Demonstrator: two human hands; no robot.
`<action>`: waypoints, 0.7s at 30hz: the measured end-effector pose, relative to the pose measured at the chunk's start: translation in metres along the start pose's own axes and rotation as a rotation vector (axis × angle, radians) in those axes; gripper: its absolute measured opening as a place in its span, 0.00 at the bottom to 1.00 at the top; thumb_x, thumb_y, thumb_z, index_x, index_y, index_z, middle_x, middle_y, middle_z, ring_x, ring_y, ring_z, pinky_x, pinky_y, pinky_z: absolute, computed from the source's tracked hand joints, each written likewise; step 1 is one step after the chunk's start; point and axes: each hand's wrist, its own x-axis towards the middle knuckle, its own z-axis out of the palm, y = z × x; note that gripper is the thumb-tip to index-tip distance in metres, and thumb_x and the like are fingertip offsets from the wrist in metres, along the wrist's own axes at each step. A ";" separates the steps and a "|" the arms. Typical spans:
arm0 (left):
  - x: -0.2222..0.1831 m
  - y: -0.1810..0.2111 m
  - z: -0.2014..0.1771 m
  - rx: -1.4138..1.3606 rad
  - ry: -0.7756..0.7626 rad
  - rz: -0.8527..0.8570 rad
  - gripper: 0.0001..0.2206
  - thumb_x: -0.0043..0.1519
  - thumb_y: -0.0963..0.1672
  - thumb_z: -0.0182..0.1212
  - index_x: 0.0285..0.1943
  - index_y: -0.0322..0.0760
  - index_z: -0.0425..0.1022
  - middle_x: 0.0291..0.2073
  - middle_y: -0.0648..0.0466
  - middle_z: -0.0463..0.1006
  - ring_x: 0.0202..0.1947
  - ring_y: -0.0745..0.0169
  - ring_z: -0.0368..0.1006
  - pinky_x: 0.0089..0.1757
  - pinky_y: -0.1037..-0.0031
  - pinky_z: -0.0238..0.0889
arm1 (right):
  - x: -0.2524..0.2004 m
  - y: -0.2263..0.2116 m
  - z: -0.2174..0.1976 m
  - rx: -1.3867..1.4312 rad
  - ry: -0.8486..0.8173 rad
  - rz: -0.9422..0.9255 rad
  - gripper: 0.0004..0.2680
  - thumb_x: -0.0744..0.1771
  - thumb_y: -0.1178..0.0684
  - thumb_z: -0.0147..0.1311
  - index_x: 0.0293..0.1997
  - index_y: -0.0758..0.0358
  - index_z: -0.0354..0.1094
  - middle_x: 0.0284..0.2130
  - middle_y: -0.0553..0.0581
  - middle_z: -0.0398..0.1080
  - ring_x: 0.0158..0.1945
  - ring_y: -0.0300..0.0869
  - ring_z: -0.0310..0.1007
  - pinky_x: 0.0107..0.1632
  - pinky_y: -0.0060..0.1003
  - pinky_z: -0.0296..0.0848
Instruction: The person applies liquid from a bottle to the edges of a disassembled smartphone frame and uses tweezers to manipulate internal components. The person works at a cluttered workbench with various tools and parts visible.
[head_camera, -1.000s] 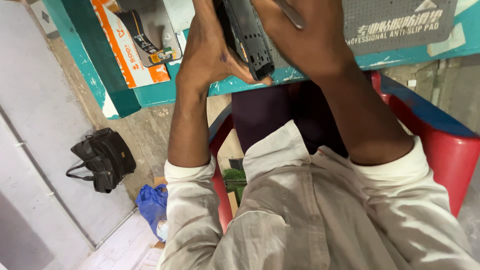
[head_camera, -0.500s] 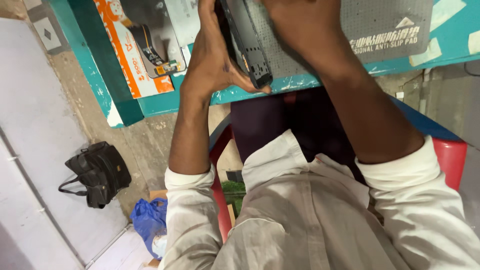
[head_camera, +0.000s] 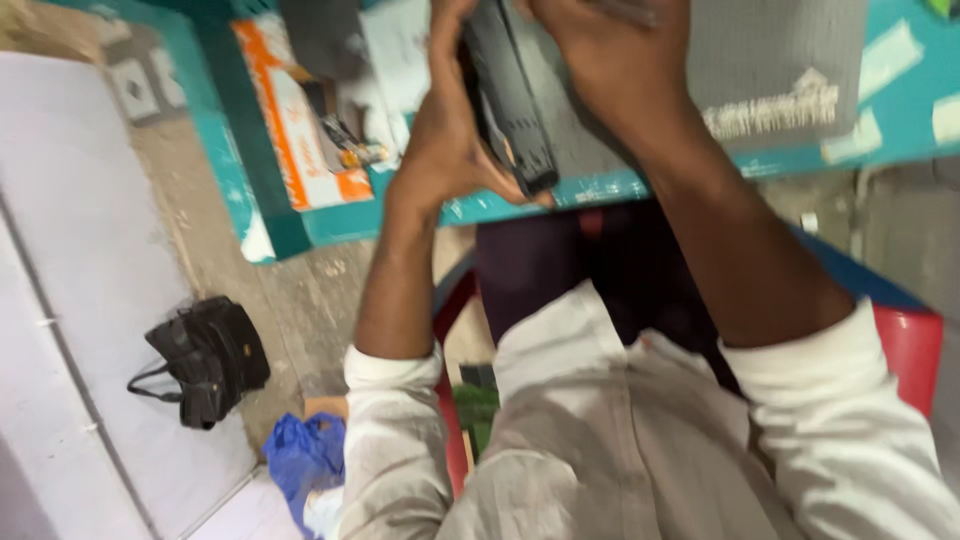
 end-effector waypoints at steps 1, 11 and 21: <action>0.000 0.004 0.001 -0.011 0.009 0.013 0.79 0.22 0.54 0.95 0.80 0.41 0.31 0.77 0.39 0.50 0.78 0.38 0.52 0.77 0.55 0.49 | 0.008 -0.009 -0.005 0.359 0.026 0.137 0.03 0.73 0.62 0.56 0.45 0.70 0.74 0.35 0.56 0.76 0.37 0.42 0.79 0.41 0.34 0.77; 0.005 0.008 0.001 -0.002 0.040 0.018 0.79 0.20 0.56 0.93 0.80 0.45 0.35 0.80 0.35 0.34 0.80 0.34 0.42 0.75 0.52 0.49 | 0.024 -0.021 -0.013 0.630 -0.047 0.499 0.05 0.73 0.62 0.57 0.53 0.75 0.75 0.42 0.64 0.80 0.46 0.43 0.84 0.52 0.33 0.84; 0.006 0.009 0.001 0.015 0.013 -0.014 0.79 0.21 0.56 0.93 0.81 0.44 0.34 0.79 0.37 0.47 0.78 0.35 0.51 0.73 0.53 0.48 | 0.021 -0.035 -0.029 0.515 -0.146 0.645 0.05 0.71 0.62 0.59 0.48 0.74 0.76 0.38 0.63 0.80 0.41 0.41 0.84 0.43 0.30 0.81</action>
